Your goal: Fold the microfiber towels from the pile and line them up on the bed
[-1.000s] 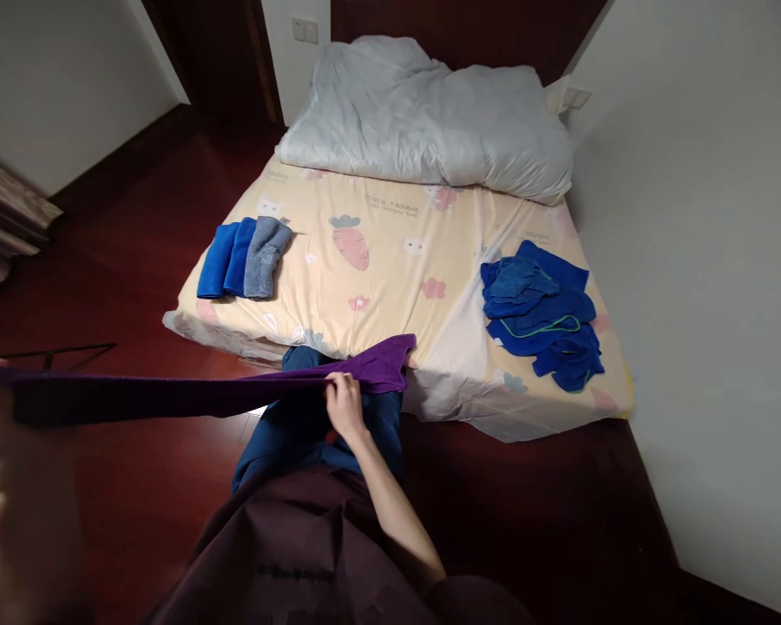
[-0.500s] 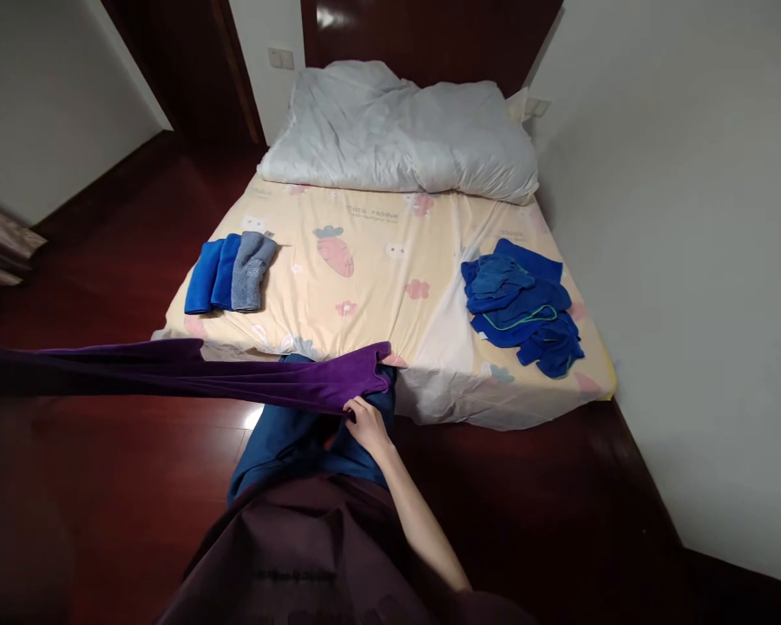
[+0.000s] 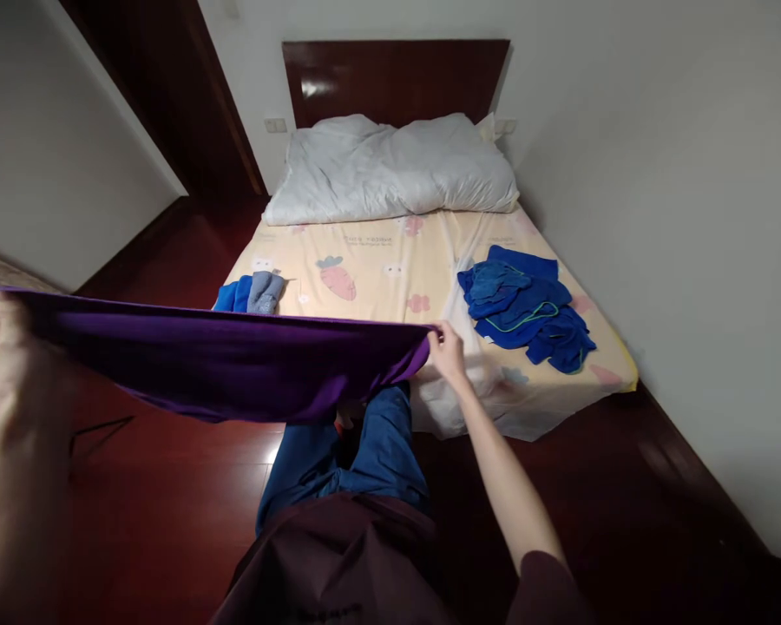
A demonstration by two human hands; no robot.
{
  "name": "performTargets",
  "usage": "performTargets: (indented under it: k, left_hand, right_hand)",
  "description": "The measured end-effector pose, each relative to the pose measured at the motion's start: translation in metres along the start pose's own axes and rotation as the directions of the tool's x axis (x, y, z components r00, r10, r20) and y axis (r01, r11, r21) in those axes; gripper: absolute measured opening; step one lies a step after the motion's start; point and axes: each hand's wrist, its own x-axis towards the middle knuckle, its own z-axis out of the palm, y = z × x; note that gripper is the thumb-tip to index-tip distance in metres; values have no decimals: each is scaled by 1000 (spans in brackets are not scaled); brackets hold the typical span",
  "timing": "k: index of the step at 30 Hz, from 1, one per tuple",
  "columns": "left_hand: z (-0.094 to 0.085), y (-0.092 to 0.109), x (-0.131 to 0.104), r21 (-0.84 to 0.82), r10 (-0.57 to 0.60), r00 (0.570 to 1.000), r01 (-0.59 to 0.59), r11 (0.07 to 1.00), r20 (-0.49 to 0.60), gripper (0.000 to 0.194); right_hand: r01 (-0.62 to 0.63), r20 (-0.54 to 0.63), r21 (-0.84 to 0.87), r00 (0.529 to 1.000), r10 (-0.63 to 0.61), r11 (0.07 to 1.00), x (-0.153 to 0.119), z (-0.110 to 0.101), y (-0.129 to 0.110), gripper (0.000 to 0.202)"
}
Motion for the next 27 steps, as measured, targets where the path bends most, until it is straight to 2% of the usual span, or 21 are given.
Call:
performTargets:
  k: [1, 3, 5, 8, 10, 13, 16, 20, 24, 27]
  left_hand:
    - [8, -11, 8, -53, -44, 995, 39, 998, -86, 39]
    - [29, -30, 25, -148, -199, 967, 177, 973, -156, 38]
    - [51, -41, 38, -174, -287, 952, 266, 948, -107, 37]
    - [76, -46, 46, -119, -238, 970, 231, 966, -46, 33]
    - [85, -45, 45, -83, -204, 979, 201, 976, -23, 33]
    - [93, -41, 41, -61, -181, 983, 181, 982, 6, 36]
    - [95, -34, 35, -12, -177, 984, 177, 984, 25, 49]
    - [91, -24, 23, 30, -181, 964, 179, 983, 195, 74]
    - [87, -22, 13, 9, -116, 959, 118, 993, 258, 65]
    - [91, -26, 14, -13, -151, 948, 161, 987, 281, 52]
  right_hand:
    - [17, -49, -16, 999, -18, 1000, 20, -19, -5, 26]
    - [64, -103, -92, 992, -74, 994, 52, -57, -15, 24]
    - [140, -64, -195, 986, -155, 971, 75, -91, -26, 22]
    - [245, 44, -334, 969, -244, 910, 92, -132, -35, 22]
    - [253, 47, -405, 966, -256, 879, 94, -152, -35, 23]
    - [199, -40, -486, 968, -249, 851, 92, -174, -30, 23]
    - [141, -112, -547, 965, -239, 825, 86, -191, -25, 24]
    - [87, -91, -559, 982, -165, 825, 77, -212, -29, 27]
    - [49, -18, -503, 998, -67, 863, 68, -224, -43, 31]
    - [7, -38, -521, 999, -31, 854, 65, -225, -57, 35]
